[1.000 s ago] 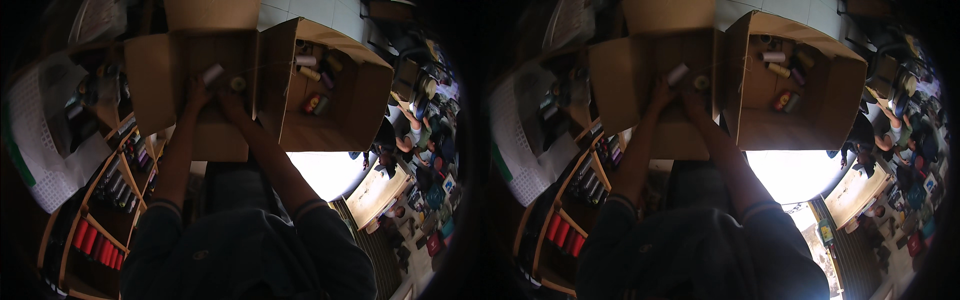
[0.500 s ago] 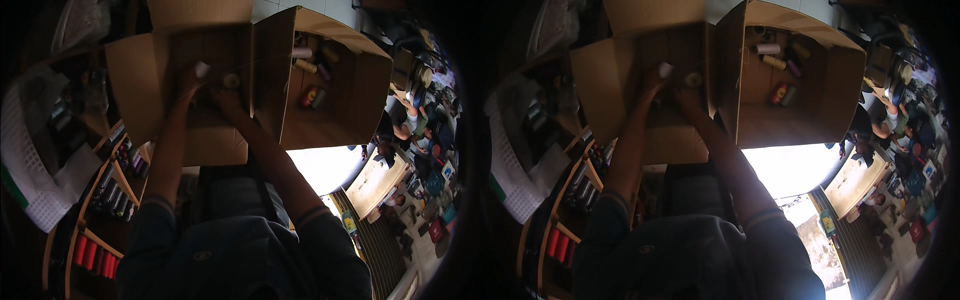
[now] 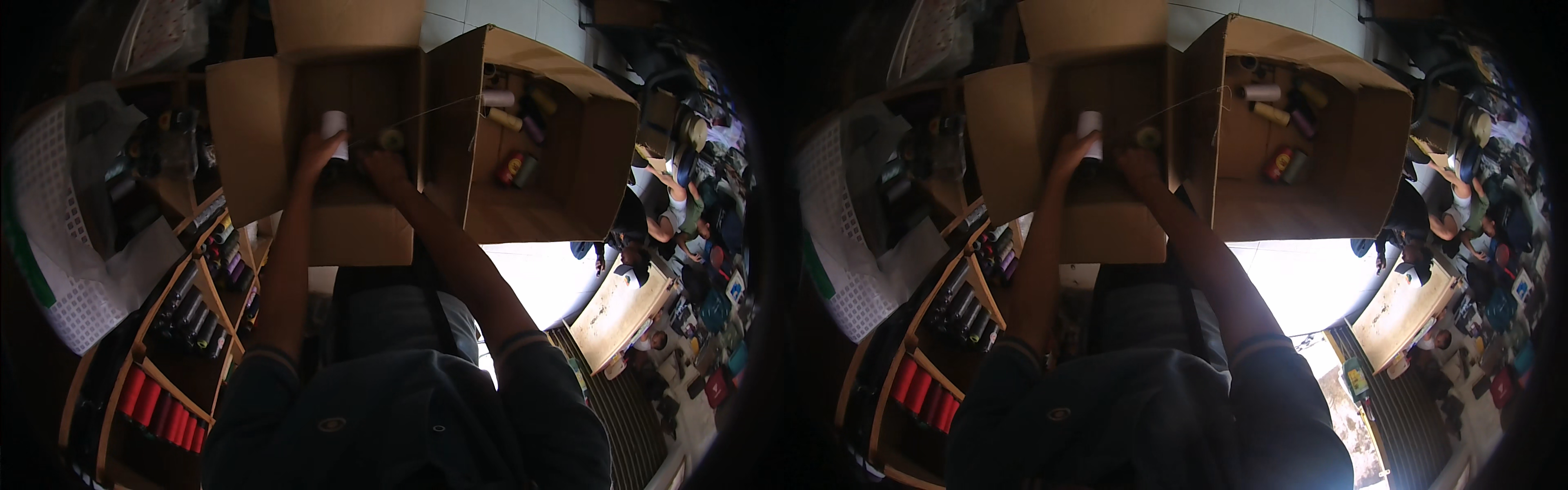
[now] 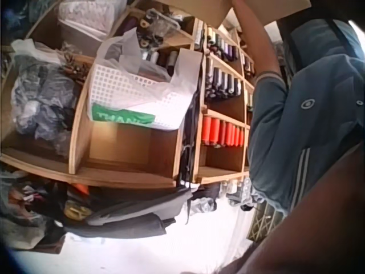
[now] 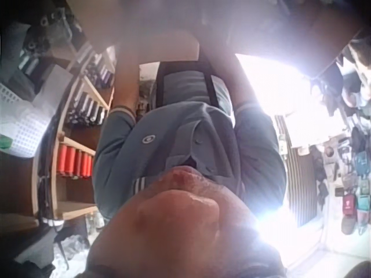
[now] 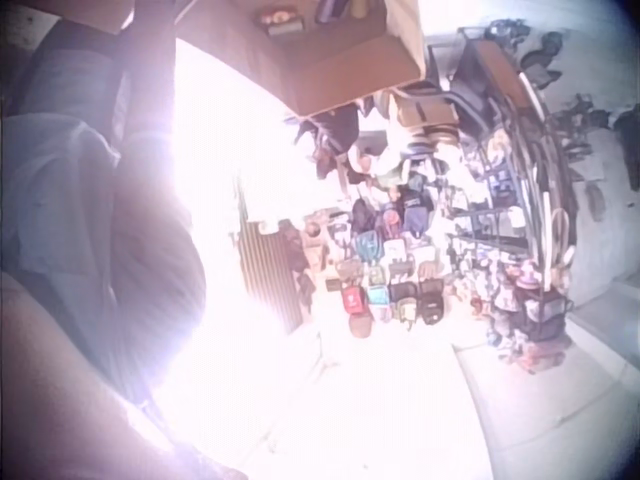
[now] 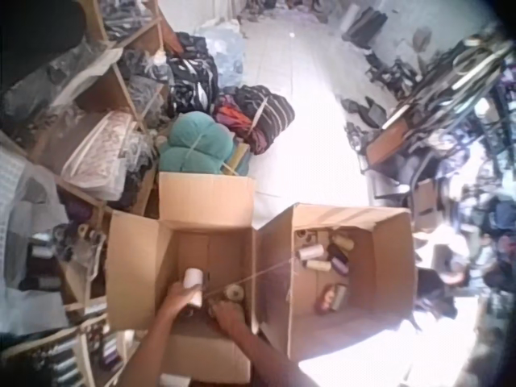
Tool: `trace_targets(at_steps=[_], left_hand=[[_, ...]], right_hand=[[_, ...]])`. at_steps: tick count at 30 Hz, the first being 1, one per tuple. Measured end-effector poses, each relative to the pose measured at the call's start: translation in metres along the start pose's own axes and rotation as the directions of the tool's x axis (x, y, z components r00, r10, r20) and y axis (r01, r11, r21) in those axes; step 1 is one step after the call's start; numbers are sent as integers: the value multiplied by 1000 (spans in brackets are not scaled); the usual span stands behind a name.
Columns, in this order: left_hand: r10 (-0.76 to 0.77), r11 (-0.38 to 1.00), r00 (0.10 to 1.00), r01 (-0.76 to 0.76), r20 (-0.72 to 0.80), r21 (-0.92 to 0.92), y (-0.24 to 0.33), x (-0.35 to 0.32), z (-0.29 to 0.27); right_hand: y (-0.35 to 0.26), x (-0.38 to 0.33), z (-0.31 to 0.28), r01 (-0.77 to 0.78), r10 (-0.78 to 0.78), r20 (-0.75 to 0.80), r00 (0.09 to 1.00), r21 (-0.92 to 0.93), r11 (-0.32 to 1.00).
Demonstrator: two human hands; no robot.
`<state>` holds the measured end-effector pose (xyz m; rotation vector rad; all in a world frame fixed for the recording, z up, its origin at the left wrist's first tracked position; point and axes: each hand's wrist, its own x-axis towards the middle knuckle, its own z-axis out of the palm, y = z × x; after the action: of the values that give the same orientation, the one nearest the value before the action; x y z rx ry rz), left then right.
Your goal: The person takes thread spools out of cardboard boxes and places them onto shelves, organizing them by color.
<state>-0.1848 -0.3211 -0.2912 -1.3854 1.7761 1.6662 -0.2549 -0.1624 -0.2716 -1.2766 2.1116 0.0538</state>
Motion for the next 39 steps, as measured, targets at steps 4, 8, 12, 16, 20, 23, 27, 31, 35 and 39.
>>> trace_targets(at_steps=[4,8,12,16,20,23,27,31,35,39], left_hand=[[-152,987,982,157,109,-39,-8,-2,-1],[-297,941,904,332,308,-66,-16,15,-4],[-38,996,942,10,334,87,-42,46,-7],[-240,907,886,59,397,416,-11,47,13],[-412,870,819,224,398,440,-40,65,19],[-383,905,820,239,425,353,-48,65,17],[-274,961,840,222,468,163,-36,43,9],[-262,938,939,193,223,289,72,-69,-8],[-23,998,993,30,112,-59,70,-128,-30],[41,969,999,-40,1,-246,103,-224,-30]], right_hand=[[-12,-26,-30,-6,8,-45,999,47,999],[-23,-54,-52,20,-29,-197,980,-48,999],[-32,-80,-72,15,-64,-343,937,-144,989],[-31,-113,-105,-8,-11,-372,928,-48,999],[-31,-145,-135,33,-6,-302,953,85,996],[-22,-165,-145,56,16,-337,941,203,978],[-11,-188,-161,-18,124,-272,954,360,933],[8,-208,-183,-112,213,-178,961,452,885],[25,-219,-190,41,166,-326,931,545,837],[53,-231,-202,143,100,-346,933,611,779]])
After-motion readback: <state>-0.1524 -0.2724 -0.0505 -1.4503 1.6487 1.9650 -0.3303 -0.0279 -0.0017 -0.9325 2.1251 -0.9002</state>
